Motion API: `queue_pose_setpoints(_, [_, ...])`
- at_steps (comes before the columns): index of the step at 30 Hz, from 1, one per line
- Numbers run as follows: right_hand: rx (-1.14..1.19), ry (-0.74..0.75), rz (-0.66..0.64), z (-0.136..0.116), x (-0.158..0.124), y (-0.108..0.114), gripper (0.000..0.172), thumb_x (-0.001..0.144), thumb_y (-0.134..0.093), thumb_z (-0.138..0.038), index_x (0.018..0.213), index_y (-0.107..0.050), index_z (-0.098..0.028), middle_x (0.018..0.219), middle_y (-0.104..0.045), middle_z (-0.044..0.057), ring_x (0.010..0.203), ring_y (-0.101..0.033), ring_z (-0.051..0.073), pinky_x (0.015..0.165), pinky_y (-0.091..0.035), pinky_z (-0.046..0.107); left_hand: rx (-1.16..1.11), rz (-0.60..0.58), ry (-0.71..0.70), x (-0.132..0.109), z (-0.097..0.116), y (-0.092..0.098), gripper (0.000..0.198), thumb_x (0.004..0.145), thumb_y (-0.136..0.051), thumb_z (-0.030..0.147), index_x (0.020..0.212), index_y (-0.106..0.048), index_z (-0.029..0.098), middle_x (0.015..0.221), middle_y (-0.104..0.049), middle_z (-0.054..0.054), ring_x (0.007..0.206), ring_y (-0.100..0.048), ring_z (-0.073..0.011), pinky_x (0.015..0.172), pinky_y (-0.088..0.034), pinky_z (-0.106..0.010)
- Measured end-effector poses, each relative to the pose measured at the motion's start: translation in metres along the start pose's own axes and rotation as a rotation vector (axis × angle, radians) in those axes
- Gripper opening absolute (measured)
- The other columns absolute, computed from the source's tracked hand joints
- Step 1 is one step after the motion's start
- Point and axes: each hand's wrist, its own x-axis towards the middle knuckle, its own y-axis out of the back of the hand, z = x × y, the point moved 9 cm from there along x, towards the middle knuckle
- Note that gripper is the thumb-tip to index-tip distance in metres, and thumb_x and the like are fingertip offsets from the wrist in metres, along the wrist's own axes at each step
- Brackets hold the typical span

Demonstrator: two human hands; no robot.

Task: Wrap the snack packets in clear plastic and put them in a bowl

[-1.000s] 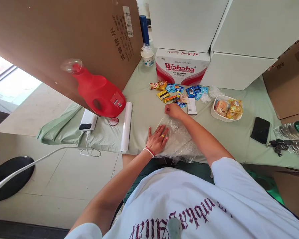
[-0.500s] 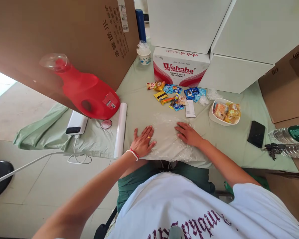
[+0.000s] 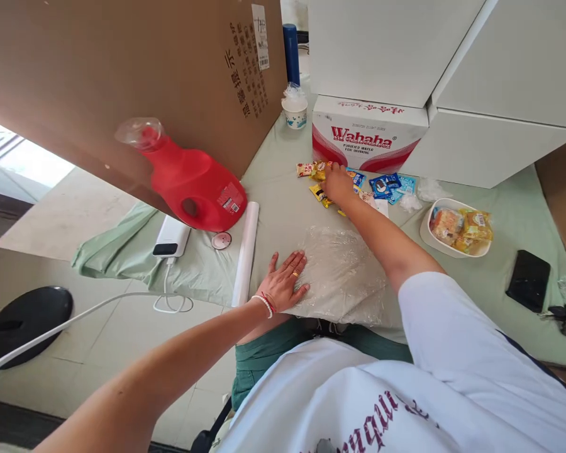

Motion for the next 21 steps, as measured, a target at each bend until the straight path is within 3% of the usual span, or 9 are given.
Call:
queue_pose_setpoints(4, [0.051, -0.002, -0.004, -0.001, 0.028, -0.005, 0.04, 0.103, -0.039, -0.017, 0.134, -0.063, -0.009, 0.132, -0.062, 0.024, 0.129, -0.05, 0.035, 0.102, -0.047, 0.046, -0.015, -0.005, 0.008, -0.001, -0.001, -0.001, 0.075, 0.104, -0.039, 0.056, 0.168, -0.025, 0.019, 0.171, -0.032, -0.014, 0.159, -0.033, -0.03, 0.132, 0.001, -0.06])
queue_pose_setpoints(6, [0.102, -0.05, 0.067, 0.009, 0.025, 0.007, 0.039, 0.105, -0.034, -0.02, 0.128, -0.064, -0.01, 0.126, -0.065, 0.022, 0.124, -0.054, 0.033, 0.1, -0.048, 0.046, -0.033, -0.002, 0.012, -0.001, -0.002, -0.002, 0.075, 0.104, -0.038, 0.056, 0.168, -0.025, 0.019, 0.171, -0.032, -0.014, 0.159, -0.032, -0.0296, 0.132, 0.002, -0.06])
queue_pose_setpoints(8, [0.274, -0.109, 0.147, 0.021, 0.004, 0.02, 0.038, 0.108, -0.034, -0.032, 0.124, -0.063, -0.014, 0.118, -0.067, 0.018, 0.115, -0.06, 0.029, 0.097, -0.051, 0.043, -0.048, 0.005, 0.019, -0.001, -0.002, -0.002, 0.075, 0.104, -0.038, 0.056, 0.168, -0.025, 0.02, 0.171, -0.032, -0.014, 0.159, -0.032, -0.0294, 0.132, 0.003, -0.06])
queue_pose_setpoints(11, [0.82, -0.18, 0.112, 0.037, -0.064, 0.018, 0.038, 0.104, -0.043, -0.052, 0.114, -0.059, -0.02, 0.1, -0.067, 0.01, 0.092, -0.066, 0.022, 0.084, -0.057, 0.036, -0.066, 0.015, 0.026, 0.0, -0.003, -0.002, 0.076, 0.103, -0.04, 0.056, 0.168, -0.024, 0.021, 0.172, -0.031, -0.014, 0.159, -0.032, -0.0298, 0.132, 0.003, -0.059])
queue_pose_setpoints(13, [1.153, -0.204, -0.03, 0.037, -0.128, 0.003, 0.04, 0.093, -0.061, -0.061, 0.104, -0.057, -0.023, 0.093, -0.065, 0.005, 0.081, -0.066, 0.018, 0.078, -0.059, 0.033, -0.074, 0.024, 0.024, 0.001, -0.003, -0.002, 0.078, 0.102, -0.043, 0.056, 0.169, -0.022, 0.021, 0.172, -0.03, -0.014, 0.159, -0.032, -0.0306, 0.132, 0.003, -0.06])
queue_pose_setpoints(15, [1.306, -0.271, -0.173, 0.038, -0.195, -0.015, 0.045, 0.082, -0.073, -0.063, 0.098, -0.057, -0.024, 0.086, -0.064, 0.002, 0.075, -0.065, 0.017, 0.076, -0.059, 0.033, -0.075, 0.032, 0.02, 0.001, -0.003, -0.001, 0.08, 0.102, -0.044, 0.056, 0.169, -0.02, 0.02, 0.172, -0.029, -0.014, 0.159, -0.032, -0.0315, 0.132, 0.002, -0.061])
queue_pose_setpoints(18, [1.163, -0.383, -0.312, 0.048, -0.277, -0.032, 0.047, 0.084, -0.064, -0.07, 0.091, -0.058, -0.024, 0.082, -0.065, 0.004, 0.069, -0.064, 0.019, 0.07, -0.059, 0.037, -0.069, 0.028, 0.023, 0.0, -0.001, -0.002, 0.082, 0.102, -0.044, 0.055, 0.169, -0.017, 0.018, 0.173, -0.027, -0.015, 0.16, -0.03, -0.0317, 0.131, 0.002, -0.062])
queue_pose_setpoints(21, [0.634, -0.341, -0.157, 0.065, -0.31, -0.007, 0.045, 0.096, -0.05, -0.064, 0.098, -0.067, -0.022, 0.098, -0.069, 0.012, 0.079, -0.066, 0.025, 0.074, -0.057, 0.041, -0.059, 0.028, 0.055, 0.0, 0.002, -0.003, 0.082, 0.102, -0.042, 0.056, 0.169, -0.017, 0.016, 0.173, -0.025, -0.017, 0.161, -0.027, -0.0321, 0.131, 0.002, -0.064])
